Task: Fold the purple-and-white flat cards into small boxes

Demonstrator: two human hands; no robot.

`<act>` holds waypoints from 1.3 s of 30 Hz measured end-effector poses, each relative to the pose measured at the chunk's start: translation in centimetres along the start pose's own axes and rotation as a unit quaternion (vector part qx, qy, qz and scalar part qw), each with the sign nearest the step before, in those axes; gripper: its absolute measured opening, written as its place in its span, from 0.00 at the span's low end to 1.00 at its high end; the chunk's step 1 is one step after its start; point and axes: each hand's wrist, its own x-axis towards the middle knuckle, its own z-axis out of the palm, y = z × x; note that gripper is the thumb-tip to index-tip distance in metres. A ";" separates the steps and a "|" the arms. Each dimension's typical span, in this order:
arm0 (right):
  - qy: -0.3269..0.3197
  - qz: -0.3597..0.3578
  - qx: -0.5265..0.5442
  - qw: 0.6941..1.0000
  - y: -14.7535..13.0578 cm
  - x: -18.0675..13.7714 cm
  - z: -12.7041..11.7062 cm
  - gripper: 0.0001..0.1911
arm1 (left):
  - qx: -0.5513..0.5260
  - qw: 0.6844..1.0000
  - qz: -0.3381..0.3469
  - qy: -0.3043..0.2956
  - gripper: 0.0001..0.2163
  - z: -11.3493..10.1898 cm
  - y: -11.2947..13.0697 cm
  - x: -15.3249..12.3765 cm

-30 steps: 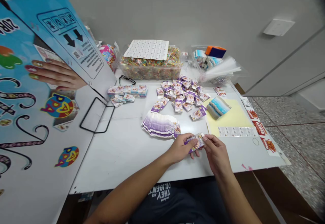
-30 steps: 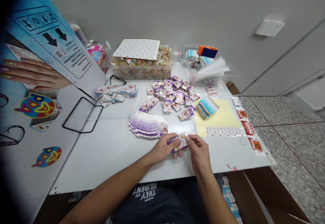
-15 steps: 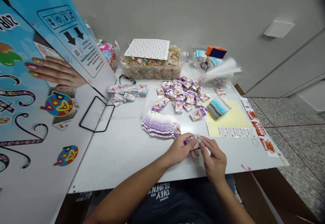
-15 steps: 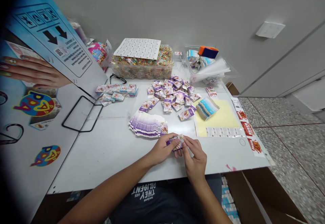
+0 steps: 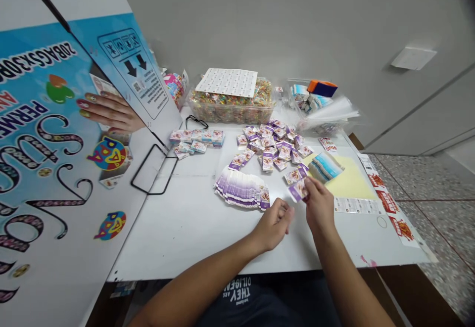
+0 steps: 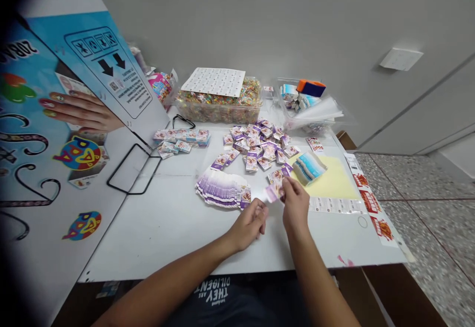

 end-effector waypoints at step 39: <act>-0.281 -0.429 -0.291 0.807 -11.8 -9.4 -2.0 0.10 | 0.105 0.990 -0.005 -0.095 0.06 0.1 -0.2 -0.2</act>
